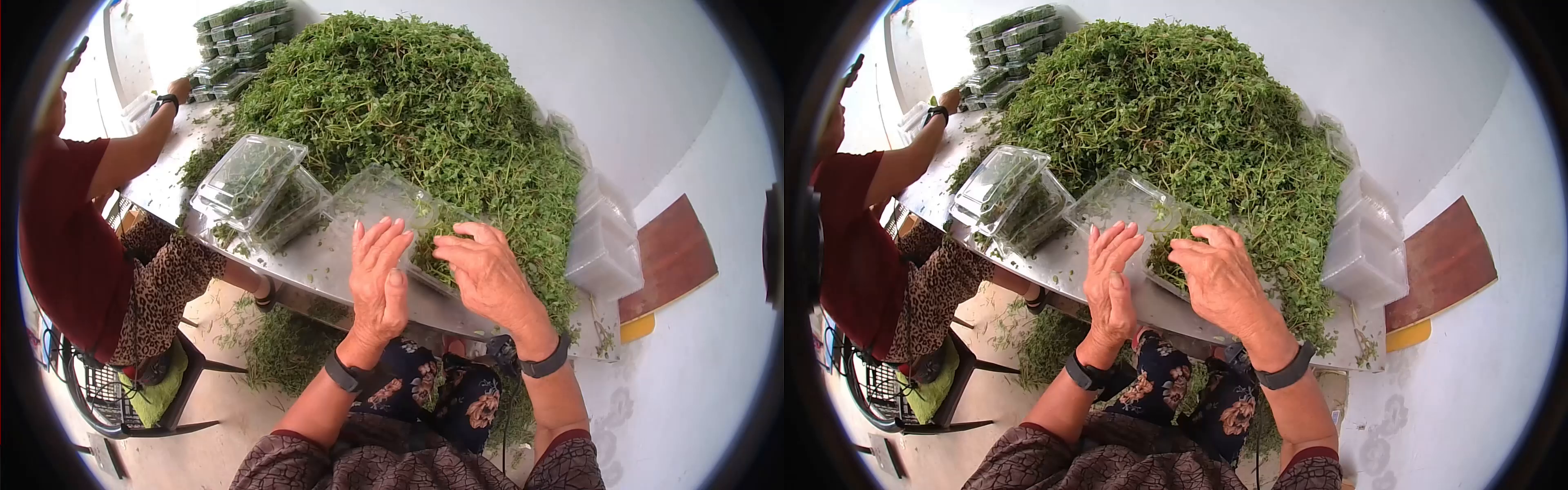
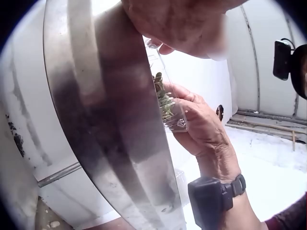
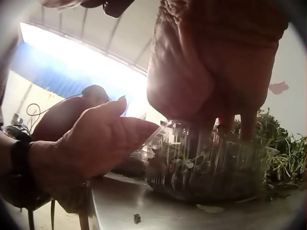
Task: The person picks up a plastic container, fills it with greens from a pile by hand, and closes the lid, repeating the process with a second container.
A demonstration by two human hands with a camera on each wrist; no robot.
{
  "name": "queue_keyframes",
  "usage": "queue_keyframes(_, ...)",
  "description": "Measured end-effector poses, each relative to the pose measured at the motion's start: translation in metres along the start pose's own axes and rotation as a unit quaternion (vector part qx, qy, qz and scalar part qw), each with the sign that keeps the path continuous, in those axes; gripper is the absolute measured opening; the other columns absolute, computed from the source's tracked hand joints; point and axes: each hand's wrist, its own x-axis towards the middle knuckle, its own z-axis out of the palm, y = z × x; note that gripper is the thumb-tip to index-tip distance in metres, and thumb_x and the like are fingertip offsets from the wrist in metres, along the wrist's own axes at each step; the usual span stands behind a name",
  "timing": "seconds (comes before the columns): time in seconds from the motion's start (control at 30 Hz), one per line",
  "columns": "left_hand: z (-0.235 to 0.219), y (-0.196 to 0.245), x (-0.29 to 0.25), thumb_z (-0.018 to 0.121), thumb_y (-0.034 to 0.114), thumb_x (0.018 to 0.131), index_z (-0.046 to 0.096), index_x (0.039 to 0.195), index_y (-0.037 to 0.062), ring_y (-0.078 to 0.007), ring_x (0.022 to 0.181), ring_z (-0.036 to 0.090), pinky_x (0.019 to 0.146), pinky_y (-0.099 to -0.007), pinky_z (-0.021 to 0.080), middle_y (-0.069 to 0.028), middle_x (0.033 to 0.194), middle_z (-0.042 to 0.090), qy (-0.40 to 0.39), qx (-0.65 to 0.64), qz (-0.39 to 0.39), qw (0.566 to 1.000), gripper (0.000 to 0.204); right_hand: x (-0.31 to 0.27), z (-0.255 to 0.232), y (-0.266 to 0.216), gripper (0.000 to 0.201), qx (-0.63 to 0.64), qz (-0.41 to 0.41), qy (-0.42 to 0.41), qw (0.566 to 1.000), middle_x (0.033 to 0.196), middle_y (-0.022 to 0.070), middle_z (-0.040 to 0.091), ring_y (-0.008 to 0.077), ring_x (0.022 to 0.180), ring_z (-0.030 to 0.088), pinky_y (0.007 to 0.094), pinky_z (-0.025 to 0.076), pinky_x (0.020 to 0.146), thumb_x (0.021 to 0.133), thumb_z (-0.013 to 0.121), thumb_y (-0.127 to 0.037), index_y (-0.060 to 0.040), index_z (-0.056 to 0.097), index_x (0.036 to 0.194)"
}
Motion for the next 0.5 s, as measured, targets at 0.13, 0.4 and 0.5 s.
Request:
queue_keyframes(0.13,-0.003,0.002,0.002,0.031,0.034,0.097,0.06,0.118,-0.0012,-0.0369,0.128,0.043,0.114,-0.0529,0.015,-0.0185,0.128,0.055,0.001,0.013,-0.002,1.0,0.05,0.003,0.003,0.004,0.027,-0.006,-0.029,-0.025,0.999,0.109,0.0074,0.067,0.0321,0.117,0.052,0.046,0.037,0.101,0.073,0.055,0.007,-0.0029,0.069,0.094)
queue_keyframes(0.4,0.006,0.005,0.005,0.042,0.024,0.094,0.062,0.115,-0.0012,-0.0377,0.128,0.041,0.113,-0.0571,0.015,-0.018,0.123,0.057,-0.051,0.116,0.024,0.992,0.038,0.006,0.006,0.014,0.023,-0.011,-0.038,-0.038,0.999,0.107,0.0084,0.068,0.0321,0.115,0.053,0.0451,0.037,0.102,0.075,0.056,0.004,-0.0031,0.07,0.091)
queue_keyframes(0.5,0.008,0.006,0.005,0.045,0.022,0.092,0.062,0.112,-0.0002,-0.0376,0.125,0.042,0.112,-0.0583,0.015,-0.0158,0.117,0.059,-0.061,0.142,0.027,0.988,0.035,-0.003,-0.001,0.009,0.022,-0.009,-0.042,0.004,0.999,0.111,0.01,0.067,0.0323,0.115,0.053,0.0448,0.037,0.102,0.077,0.057,0.002,-0.0029,0.07,0.095)
